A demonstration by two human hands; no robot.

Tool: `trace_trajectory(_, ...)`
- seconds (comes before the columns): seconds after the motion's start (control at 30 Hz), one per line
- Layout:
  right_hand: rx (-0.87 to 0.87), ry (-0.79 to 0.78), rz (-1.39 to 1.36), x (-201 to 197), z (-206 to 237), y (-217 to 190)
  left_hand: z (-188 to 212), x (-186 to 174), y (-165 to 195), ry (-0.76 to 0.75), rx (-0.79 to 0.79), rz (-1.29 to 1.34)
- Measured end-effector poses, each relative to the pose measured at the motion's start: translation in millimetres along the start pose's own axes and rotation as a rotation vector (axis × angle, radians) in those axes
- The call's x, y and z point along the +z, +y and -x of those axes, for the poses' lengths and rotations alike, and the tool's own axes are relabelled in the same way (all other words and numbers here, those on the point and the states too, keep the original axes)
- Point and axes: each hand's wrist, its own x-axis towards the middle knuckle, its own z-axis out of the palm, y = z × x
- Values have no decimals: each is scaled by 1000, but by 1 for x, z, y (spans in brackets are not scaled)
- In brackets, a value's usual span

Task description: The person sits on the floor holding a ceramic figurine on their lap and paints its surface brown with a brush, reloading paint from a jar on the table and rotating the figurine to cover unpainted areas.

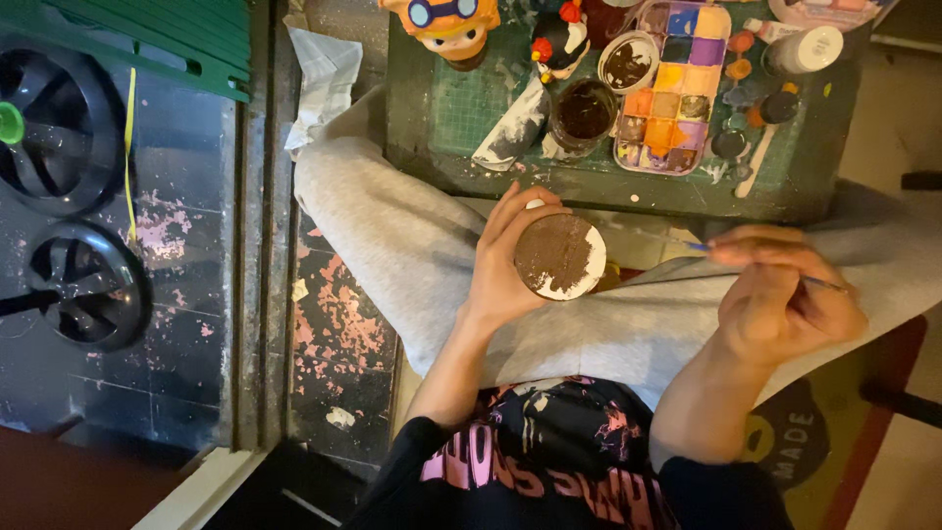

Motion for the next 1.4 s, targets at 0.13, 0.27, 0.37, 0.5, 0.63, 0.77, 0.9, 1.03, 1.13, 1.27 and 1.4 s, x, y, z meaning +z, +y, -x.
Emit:
trace_trajectory(0.13,19,17,2,-1,0,-4,0,-1,2,-3,3,-16)
trace_trajectory(0.27,27,26,2,-3,-1,-2,0,0,4,7,-19,-12)
trace_trajectory(0.37,0,-32,-23,-4,1,-1,-1,-1,4,5,-15,-11)
trace_trajectory(0.5,17,11,-34,-5,5,2,-1,-1,4,4,-7,-17)
trace_trajectory(0.63,49,45,-36,-8,8,8,-1,-1,3,4,-3,-18)
trace_trajectory(0.77,61,86,5,-11,11,13,-1,-1,3,1,2,-7)
trace_trajectory(0.9,99,82,-31,-13,12,13,-1,-2,4,-2,-6,-9)
trace_trajectory(1.03,78,78,9,-13,10,12,0,-1,3,-5,-8,-5)
trace_trajectory(1.13,52,67,5,-12,8,12,0,-1,2,2,-8,-8)
trace_trajectory(1.27,94,103,-21,-12,8,11,0,0,2,4,-10,-7)
trace_trajectory(1.4,93,100,-31,-12,9,9,0,0,2,14,-4,-16)
